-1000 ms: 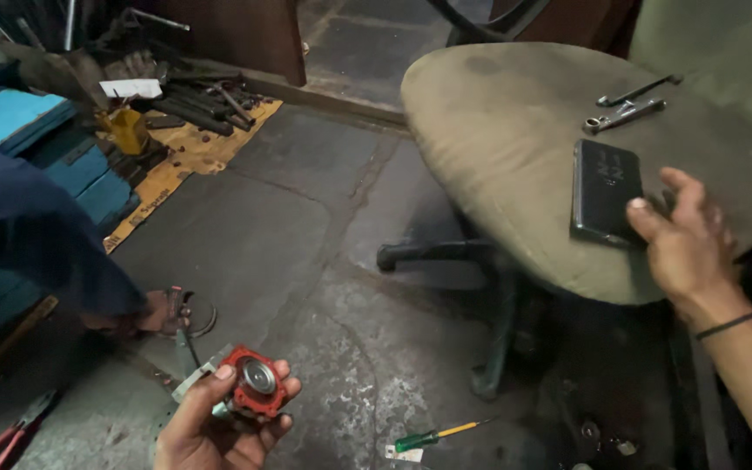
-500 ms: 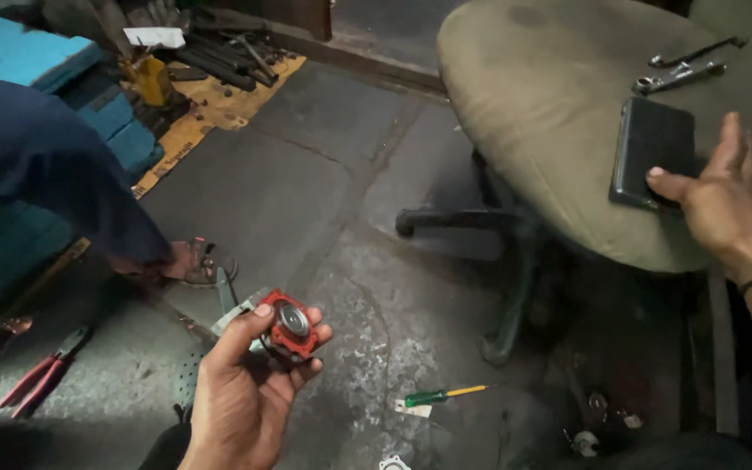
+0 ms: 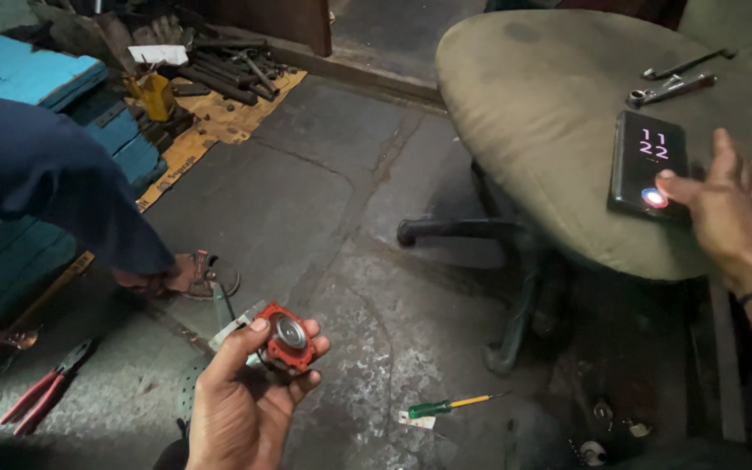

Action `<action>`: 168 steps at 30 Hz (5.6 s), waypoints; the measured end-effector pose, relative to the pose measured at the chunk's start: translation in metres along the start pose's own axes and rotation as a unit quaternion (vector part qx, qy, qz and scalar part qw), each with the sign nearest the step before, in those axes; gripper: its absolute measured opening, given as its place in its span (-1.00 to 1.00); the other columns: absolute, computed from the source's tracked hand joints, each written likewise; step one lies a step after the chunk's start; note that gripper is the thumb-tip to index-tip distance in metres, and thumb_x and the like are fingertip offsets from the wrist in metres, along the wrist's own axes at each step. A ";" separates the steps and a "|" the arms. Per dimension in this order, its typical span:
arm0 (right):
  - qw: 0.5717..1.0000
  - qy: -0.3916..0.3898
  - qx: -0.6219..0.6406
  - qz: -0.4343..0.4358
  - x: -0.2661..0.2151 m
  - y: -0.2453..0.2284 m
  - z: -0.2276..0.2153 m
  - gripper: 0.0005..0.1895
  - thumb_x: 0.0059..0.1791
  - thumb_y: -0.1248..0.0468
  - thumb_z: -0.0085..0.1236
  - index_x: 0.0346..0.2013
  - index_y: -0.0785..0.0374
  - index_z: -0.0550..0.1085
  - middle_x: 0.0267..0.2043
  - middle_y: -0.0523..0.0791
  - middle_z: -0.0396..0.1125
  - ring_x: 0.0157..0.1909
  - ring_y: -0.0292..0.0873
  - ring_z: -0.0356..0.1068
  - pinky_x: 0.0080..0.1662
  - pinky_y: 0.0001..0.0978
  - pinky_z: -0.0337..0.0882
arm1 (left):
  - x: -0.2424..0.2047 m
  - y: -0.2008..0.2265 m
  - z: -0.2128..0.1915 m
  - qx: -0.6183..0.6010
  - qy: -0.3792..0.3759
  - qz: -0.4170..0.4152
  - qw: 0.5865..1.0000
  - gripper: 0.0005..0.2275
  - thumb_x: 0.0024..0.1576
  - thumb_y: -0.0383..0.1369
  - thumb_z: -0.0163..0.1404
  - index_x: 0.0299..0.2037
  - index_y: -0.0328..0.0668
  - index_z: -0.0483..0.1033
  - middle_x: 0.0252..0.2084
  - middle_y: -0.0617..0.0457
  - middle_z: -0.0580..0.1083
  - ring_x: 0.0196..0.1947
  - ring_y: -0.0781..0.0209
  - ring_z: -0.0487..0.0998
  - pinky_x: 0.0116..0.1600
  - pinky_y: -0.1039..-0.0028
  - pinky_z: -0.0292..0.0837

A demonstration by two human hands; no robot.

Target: The person assembles a small mechanical part by inserting a red circular component into a silver housing. They repeatedly fit and remove the red part to check alignment, then insert a small metal pin into the assembly. The person handles the components by hand without using tools.

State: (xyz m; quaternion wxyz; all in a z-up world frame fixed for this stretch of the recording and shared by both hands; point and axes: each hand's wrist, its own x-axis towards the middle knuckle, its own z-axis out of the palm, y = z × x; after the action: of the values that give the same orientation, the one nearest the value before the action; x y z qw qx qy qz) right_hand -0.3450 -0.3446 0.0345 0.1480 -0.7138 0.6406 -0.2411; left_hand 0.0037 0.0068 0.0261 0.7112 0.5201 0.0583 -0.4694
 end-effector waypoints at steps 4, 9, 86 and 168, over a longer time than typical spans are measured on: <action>0.986 -0.011 0.165 -0.023 -0.009 -0.009 -0.009 -0.01 0.00 0.05 0.02 0.55 0.44 -0.18 0.61 0.24 -0.23 0.65 0.14 -0.26 0.52 -0.11 -0.23 | 0.006 -0.004 -0.003 -0.010 -0.012 0.006 1.000 -0.68 0.05 -0.24 -0.06 -0.06 -0.24 0.47 -0.21 -0.20 0.60 -0.21 -0.06 0.64 -0.22 0.23 0.44; 0.989 -0.006 0.147 -0.014 -0.010 -0.011 -0.010 0.02 -0.07 0.09 0.07 0.53 0.45 -0.13 0.55 0.27 -0.15 0.58 0.15 -0.13 0.47 -0.12 -0.13 | 0.009 -0.006 -0.005 -0.013 -0.013 0.003 1.000 -0.67 0.05 -0.24 -0.06 -0.04 -0.24 0.46 -0.21 -0.20 0.60 -0.21 -0.07 0.64 -0.23 0.24 0.46; 0.801 -0.486 0.278 -0.212 -0.197 -0.099 0.055 -0.12 -0.17 0.19 0.44 0.36 0.32 0.22 0.07 -0.05 0.30 0.10 -0.15 0.38 0.11 -0.22 0.39 | -0.014 -0.085 0.037 0.121 -0.205 -0.040 0.970 -0.67 0.22 -0.15 -0.08 -0.02 -0.29 0.45 -0.24 0.07 0.53 -0.28 0.34 0.52 -0.26 0.46 0.47; 0.761 -0.515 0.377 -0.117 -0.196 -0.087 0.055 -0.48 0.07 0.24 0.19 0.27 0.38 0.31 -0.13 -0.08 0.37 -0.11 -0.25 0.40 -0.05 -0.34 0.54 | -0.005 -0.081 0.018 -0.044 -0.322 -0.169 0.930 -0.39 0.21 -0.05 -0.34 0.12 -0.56 0.47 -0.09 -0.30 0.57 -0.14 -0.19 0.62 -0.09 0.06 0.55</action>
State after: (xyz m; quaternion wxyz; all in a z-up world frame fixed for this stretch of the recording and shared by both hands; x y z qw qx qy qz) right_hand -0.2543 -0.1453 0.0037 0.6837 -0.6861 0.2371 -0.0747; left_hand -0.0649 -0.0056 -0.0183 0.6237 0.2913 -0.0663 -0.7223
